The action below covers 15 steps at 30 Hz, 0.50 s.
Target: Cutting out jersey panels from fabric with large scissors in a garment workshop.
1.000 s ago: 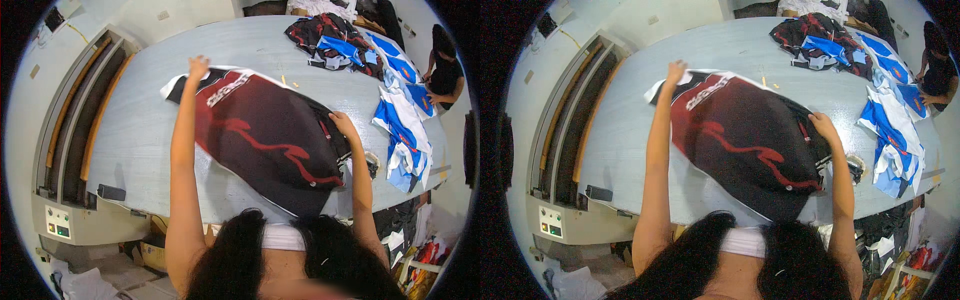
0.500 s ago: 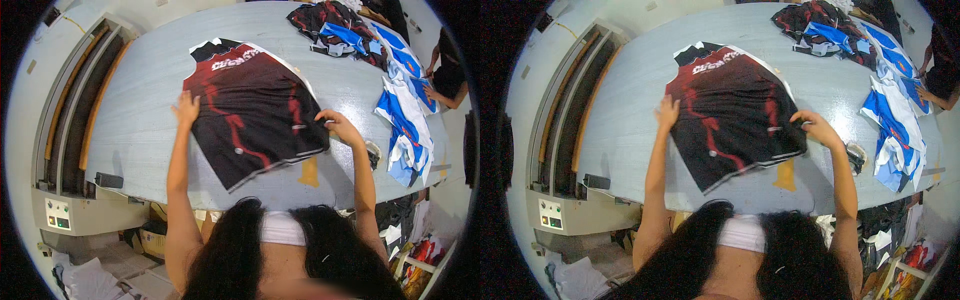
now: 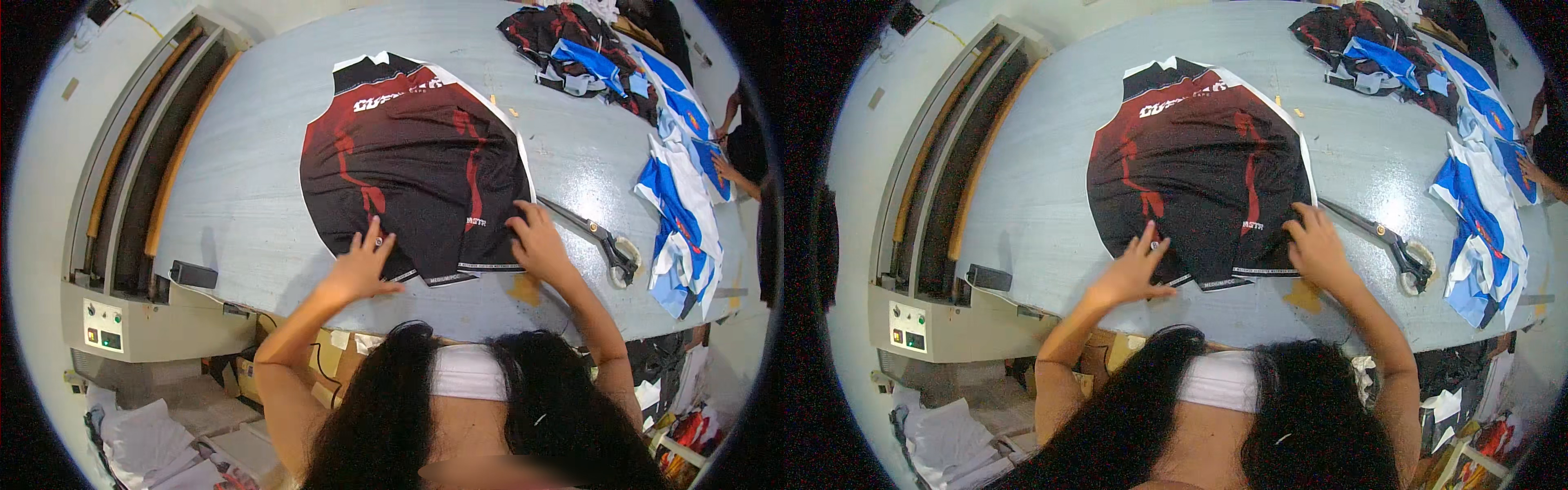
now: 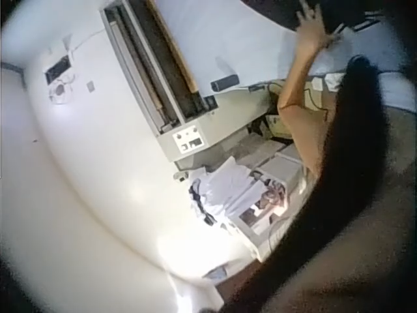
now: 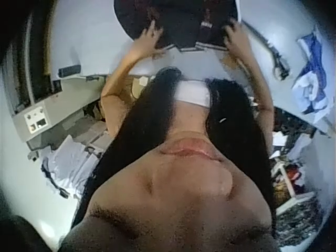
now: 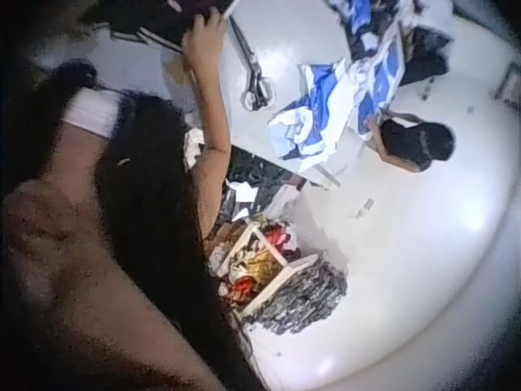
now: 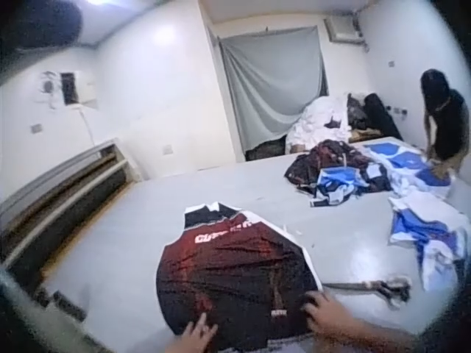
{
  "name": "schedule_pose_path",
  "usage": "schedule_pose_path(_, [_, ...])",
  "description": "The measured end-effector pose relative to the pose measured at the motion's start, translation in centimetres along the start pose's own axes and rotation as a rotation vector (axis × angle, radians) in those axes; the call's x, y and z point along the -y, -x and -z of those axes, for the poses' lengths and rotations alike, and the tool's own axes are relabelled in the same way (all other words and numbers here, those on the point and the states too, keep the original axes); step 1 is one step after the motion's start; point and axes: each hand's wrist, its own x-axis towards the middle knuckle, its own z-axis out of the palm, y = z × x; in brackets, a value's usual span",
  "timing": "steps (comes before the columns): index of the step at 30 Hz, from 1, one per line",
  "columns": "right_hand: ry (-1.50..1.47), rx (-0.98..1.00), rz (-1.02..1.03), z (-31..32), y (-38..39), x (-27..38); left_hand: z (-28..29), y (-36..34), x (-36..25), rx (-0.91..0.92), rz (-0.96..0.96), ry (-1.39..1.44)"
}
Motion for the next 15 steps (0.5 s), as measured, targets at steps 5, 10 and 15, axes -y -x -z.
schedule_pose_path(5, [0.110, -0.243, -0.150, 0.3, 1.6, -3.9, -1.1, -1.6, 1.3, -0.033, -0.025, -0.008])
schedule_pose_path(10, [0.231, -0.292, -0.307, 0.2, 3.2, -12.0, -0.4, -4.8, 5.4, -0.316, -0.328, 0.031])
schedule_pose_path(15, [0.041, -0.326, -0.255, 1.6, 3.2, -10.8, -1.4, -6.0, 8.8, -0.679, -0.304, 0.272])
